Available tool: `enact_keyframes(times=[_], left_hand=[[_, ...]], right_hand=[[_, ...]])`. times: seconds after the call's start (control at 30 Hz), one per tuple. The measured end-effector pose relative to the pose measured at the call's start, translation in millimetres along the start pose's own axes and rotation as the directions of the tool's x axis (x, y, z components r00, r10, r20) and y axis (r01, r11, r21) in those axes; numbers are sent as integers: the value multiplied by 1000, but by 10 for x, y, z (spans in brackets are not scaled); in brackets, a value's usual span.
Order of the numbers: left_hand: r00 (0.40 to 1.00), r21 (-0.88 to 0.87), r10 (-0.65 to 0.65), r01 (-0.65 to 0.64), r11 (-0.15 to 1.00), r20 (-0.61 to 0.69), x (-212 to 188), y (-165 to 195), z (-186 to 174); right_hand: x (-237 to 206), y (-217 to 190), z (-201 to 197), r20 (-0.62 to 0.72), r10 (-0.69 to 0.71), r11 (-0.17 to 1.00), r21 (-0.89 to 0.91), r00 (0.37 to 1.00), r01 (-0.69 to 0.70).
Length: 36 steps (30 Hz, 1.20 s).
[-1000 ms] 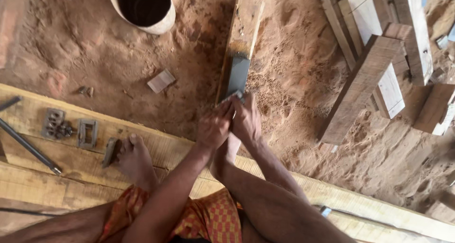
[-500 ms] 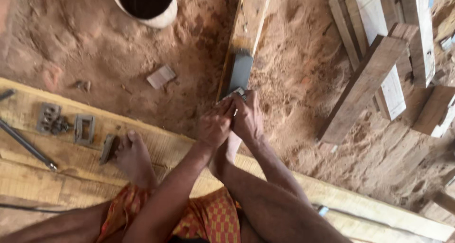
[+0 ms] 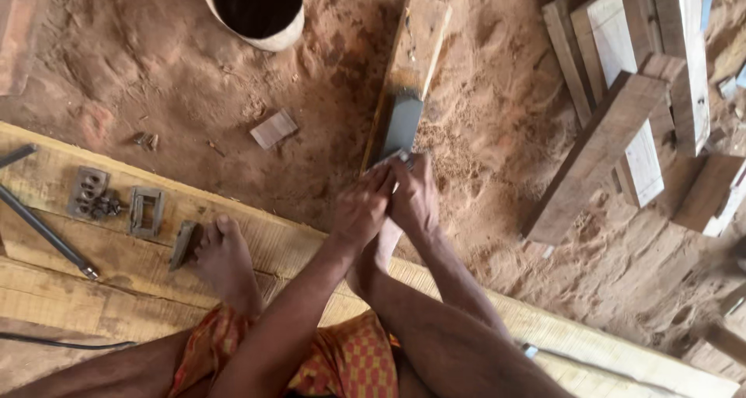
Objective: The person sharpens small metal parts on a grinding stone, then uses a screwdriver to adjust the parts. The person repeats the sharpening process on the same parts.
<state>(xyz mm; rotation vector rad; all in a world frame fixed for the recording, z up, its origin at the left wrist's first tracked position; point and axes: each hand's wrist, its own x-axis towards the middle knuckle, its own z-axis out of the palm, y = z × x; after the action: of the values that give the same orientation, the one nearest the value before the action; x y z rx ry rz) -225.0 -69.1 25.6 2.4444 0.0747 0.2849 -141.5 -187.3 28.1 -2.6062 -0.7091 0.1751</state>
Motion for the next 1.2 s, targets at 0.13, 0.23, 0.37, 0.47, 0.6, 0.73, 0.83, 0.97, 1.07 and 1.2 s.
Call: enact_keyframes(times=[0.13, 0.23, 0.37, 0.47, 0.6, 0.73, 0.83, 0.97, 1.07, 1.2], left_hand=[[992, 108, 15, -29, 994, 124, 675, -276, 320], [983, 5, 67, -69, 998, 169, 1032, -326, 262], [979, -129, -67, 93, 987, 190, 373, -42, -81], [1000, -21, -12, 12, 1000, 13, 47, 62, -61], [874, -124, -169, 250, 960, 456, 550, -188, 139], [991, 9, 132, -131, 991, -33, 985, -223, 71], [998, -29, 26, -25, 999, 48, 565, -21, -58], [998, -48, -19, 22, 999, 55, -86, 38, 71], [999, 107, 31, -32, 994, 9, 201, -190, 358], [988, 20, 59, -63, 998, 142, 842, -349, 377]], right_hand=[[648, 269, 12, -126, -64, 997, -49, 990, 58], [825, 292, -55, -203, -114, 992, -80, 973, 100], [168, 39, -62, -88, -62, 998, 11, 994, 63], [-146, 76, 11, -120, -135, 990, -48, 984, 130], [439, 402, 129, 113, 45, 999, -17, 993, -44], [677, 269, -59, -107, -8, 997, -82, 994, -1], [209, -27, -224, -102, -72, 995, -75, 992, 65], [-58, 22, -6, -18, 2, 996, 84, 1000, -1], [388, 417, 201, 233, 258, 860, 386, 938, -333], [705, 454, 91, -184, -171, 983, -90, 968, 157]])
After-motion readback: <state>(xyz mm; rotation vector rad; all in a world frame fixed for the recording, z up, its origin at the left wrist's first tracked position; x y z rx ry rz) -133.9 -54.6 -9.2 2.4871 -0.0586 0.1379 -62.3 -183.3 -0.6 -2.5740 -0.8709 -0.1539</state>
